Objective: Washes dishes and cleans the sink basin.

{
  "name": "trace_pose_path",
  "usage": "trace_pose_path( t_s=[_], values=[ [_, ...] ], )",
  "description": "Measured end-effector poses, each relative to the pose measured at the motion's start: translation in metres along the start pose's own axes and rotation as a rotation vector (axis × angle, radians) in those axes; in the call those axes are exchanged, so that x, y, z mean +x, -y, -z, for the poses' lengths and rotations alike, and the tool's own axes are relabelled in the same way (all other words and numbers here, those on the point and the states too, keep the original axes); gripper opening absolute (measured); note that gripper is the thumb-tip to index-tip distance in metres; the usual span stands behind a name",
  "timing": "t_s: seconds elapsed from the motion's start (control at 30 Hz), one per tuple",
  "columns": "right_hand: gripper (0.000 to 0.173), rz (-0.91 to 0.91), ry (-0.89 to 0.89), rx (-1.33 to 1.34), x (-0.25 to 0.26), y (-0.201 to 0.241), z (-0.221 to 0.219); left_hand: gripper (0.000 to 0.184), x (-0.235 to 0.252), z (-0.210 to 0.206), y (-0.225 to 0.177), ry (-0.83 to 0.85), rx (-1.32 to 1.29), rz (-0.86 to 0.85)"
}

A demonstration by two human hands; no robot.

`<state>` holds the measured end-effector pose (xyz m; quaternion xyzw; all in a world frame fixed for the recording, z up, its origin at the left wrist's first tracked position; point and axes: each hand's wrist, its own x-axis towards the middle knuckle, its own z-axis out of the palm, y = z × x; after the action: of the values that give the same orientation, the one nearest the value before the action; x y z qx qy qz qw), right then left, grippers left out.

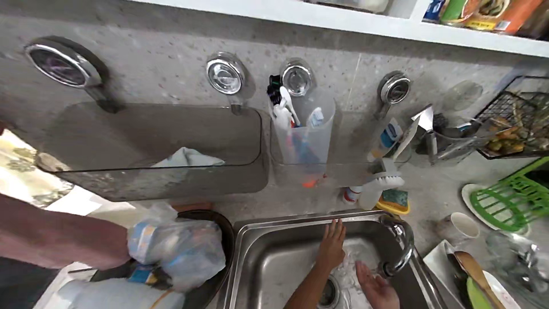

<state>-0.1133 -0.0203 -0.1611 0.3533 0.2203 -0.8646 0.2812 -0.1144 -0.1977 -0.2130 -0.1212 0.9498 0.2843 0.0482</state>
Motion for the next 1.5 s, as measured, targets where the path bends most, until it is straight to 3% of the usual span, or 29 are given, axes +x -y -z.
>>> trace_pose_path(
  t_s=[0.03,0.13,0.2,0.27,0.37,0.53,0.63,0.73,0.8,0.97,1.1,1.37,1.5],
  values=[
    [0.049,0.019,0.037,-0.010,0.006,0.001,-0.016,0.081,0.002,0.000,-0.004,0.008,-0.012,0.017],
    [0.047,0.124,0.374,-0.125,0.040,-0.001,-0.056,0.077,0.001,0.007,-0.014,0.054,-0.033,0.104],
    [0.052,0.104,0.441,-0.076,0.055,-0.002,-0.057,0.069,0.000,0.015,-0.018,0.109,-0.040,0.153],
    [0.053,0.058,0.357,-0.043,0.053,-0.002,-0.041,0.062,0.001,0.023,-0.018,0.170,0.002,0.176],
    [0.050,0.009,0.086,0.029,0.041,-0.002,-0.012,0.057,0.000,0.029,-0.021,0.232,0.056,0.216],
    [0.044,0.015,-0.024,0.117,0.019,-0.011,0.014,0.048,0.004,0.037,-0.040,0.278,0.018,0.282],
    [0.039,0.056,-0.066,0.151,0.015,-0.014,0.012,0.039,0.005,0.029,-0.055,0.073,-0.511,0.304],
    [0.046,0.221,0.010,0.120,0.023,-0.012,0.009,0.054,-0.001,0.013,-0.092,-0.151,-1.409,0.538],
    [0.051,0.319,0.074,0.047,0.026,-0.007,0.008,0.060,-0.010,0.002,-0.115,-0.252,-1.723,0.644],
    [0.052,0.420,0.091,-0.161,0.027,0.005,0.006,0.059,-0.029,-0.012,-0.137,-0.358,-1.797,0.636],
    [0.043,0.396,0.094,-0.207,0.025,-0.002,0.001,0.055,-0.037,-0.013,-0.128,-0.402,-1.848,0.636],
    [0.042,0.359,0.095,-0.214,0.015,-0.020,-0.001,0.059,-0.055,-0.002,-0.114,-0.421,-1.940,0.645],
    [0.053,0.236,0.291,-0.416,0.013,-0.069,0.006,0.049,-0.089,0.007,-0.074,-0.669,-1.978,0.696]
  ],
)
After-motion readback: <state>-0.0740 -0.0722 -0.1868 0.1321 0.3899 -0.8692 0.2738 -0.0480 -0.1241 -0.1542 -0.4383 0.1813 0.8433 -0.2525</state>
